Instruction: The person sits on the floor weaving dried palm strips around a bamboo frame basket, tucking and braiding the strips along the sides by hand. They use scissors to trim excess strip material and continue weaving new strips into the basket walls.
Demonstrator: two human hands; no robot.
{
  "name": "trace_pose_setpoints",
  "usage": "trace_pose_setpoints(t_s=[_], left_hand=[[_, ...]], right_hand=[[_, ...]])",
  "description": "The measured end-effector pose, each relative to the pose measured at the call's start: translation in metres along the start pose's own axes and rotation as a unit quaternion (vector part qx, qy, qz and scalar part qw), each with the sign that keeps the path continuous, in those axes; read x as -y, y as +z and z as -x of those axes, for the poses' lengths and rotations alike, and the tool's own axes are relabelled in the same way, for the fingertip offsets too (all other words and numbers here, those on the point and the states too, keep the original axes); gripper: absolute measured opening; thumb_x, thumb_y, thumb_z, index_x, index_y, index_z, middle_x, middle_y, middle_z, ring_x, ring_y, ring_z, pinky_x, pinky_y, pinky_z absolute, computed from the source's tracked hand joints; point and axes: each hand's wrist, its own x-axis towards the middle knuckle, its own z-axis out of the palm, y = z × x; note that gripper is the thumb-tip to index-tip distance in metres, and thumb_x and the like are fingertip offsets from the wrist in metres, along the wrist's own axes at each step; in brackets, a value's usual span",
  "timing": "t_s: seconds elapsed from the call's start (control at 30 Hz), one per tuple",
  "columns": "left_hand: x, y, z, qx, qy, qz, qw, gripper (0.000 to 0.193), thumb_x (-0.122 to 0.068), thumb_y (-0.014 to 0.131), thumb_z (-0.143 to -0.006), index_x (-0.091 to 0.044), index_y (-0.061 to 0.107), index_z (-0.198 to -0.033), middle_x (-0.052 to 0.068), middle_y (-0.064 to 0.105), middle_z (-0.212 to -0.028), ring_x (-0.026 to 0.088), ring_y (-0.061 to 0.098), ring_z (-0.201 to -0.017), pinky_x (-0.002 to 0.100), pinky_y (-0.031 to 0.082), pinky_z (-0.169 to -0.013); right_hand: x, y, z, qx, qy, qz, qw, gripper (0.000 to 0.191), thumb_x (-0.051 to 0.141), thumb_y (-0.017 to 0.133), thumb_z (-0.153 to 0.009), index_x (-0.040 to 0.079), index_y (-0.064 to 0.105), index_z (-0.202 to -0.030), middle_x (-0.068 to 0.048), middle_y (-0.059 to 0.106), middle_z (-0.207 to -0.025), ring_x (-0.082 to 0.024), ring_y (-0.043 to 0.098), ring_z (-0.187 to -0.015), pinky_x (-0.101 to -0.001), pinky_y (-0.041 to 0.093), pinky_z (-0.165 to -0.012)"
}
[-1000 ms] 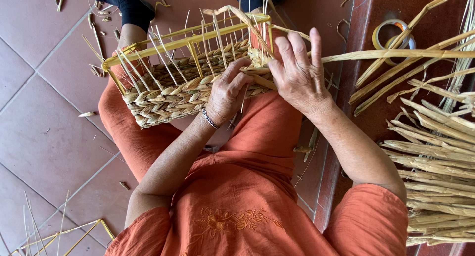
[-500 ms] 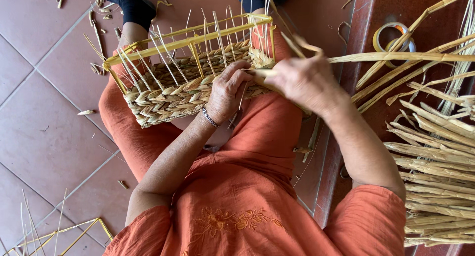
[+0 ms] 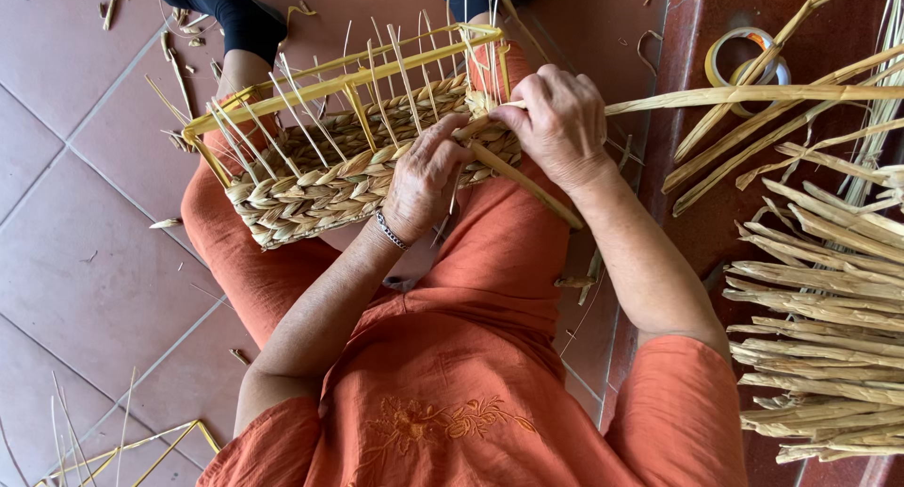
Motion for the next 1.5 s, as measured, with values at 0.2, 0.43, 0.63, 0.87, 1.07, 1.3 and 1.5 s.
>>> trace_pose_setpoints(t_s=[0.2,0.43,0.63,0.87,1.07,1.3,1.5], left_hand=[[0.023,0.021,-0.013,0.076,-0.195,0.0,0.978,0.014,-0.008,0.065,-0.103,-0.004,0.052,-0.107,0.013,0.071,-0.082,0.025,0.069,-0.058,0.038,0.053,-0.049],[0.025,0.03,-0.029,-0.001,-0.201,-0.005,0.98,0.049,-0.007,0.068,-0.092,-0.003,0.04,-0.133,0.012,0.067,-0.076,0.028,0.066,-0.056,0.042,0.052,-0.049],[0.025,0.041,-0.027,0.059,-0.114,-0.164,0.978,0.016,-0.004,0.062,-0.098,-0.006,0.055,-0.113,0.017,0.066,-0.097,0.023,0.065,-0.055,0.034,0.052,-0.041],[0.022,0.037,-0.036,0.095,-0.133,-0.084,0.983,0.007,-0.009,0.062,-0.104,-0.006,0.068,-0.1,0.007,0.065,-0.087,0.019,0.062,-0.057,0.036,0.054,-0.049],[-0.002,0.016,-0.024,0.084,0.004,-0.029,0.996,0.018,-0.002,0.059,-0.101,-0.001,0.069,-0.116,0.015,0.06,-0.109,0.022,0.068,-0.078,0.027,0.06,-0.056],[0.0,0.025,-0.029,0.065,-0.074,-0.004,0.995,0.012,-0.014,0.06,-0.106,-0.004,0.062,-0.113,0.015,0.058,-0.101,0.021,0.066,-0.07,0.033,0.059,-0.057],[0.004,0.021,-0.024,-0.013,-0.173,0.084,0.981,0.013,-0.006,0.053,-0.109,-0.007,0.045,-0.118,0.014,0.067,-0.084,0.029,0.072,-0.071,0.043,0.056,-0.059]], right_hand=[[0.003,0.002,0.03,0.006,0.024,-0.046,0.999,0.032,0.03,0.084,-0.099,0.009,0.062,-0.088,-0.003,0.063,-0.078,-0.017,0.061,-0.065,-0.0345,0.048,-0.057],[-0.024,-0.03,0.051,0.09,0.192,-0.169,0.963,0.027,0.029,0.081,-0.103,0.006,0.072,-0.091,-0.007,0.072,-0.08,-0.018,0.07,-0.072,-0.0353,0.054,-0.062],[-0.026,-0.056,0.044,-0.036,0.038,0.182,0.982,0.026,0.03,0.081,-0.067,0.013,0.075,-0.086,-0.004,0.071,-0.085,-0.024,0.064,-0.082,-0.0436,0.055,-0.075],[0.016,-0.056,0.056,0.091,0.079,-0.145,0.982,0.019,0.017,0.084,-0.087,0.005,0.073,-0.096,-0.007,0.07,-0.094,-0.026,0.062,-0.091,-0.0416,0.053,-0.079],[0.027,-0.073,0.037,0.273,0.281,-0.149,0.908,0.016,0.024,0.075,-0.097,0.015,0.069,-0.109,0.002,0.067,-0.093,-0.018,0.065,-0.085,-0.0379,0.057,-0.078],[0.032,-0.065,-0.006,-0.242,-0.05,0.209,0.946,0.016,0.018,0.081,-0.086,0.02,0.069,-0.096,-0.001,0.064,-0.095,-0.023,0.054,-0.093,-0.0429,0.042,-0.085],[0.03,-0.013,-0.007,-0.088,0.06,-0.171,0.979,0.015,0.006,0.075,-0.101,0.003,0.068,-0.113,-0.01,0.07,-0.107,-0.021,0.07,-0.098,-0.0311,0.06,-0.084]])
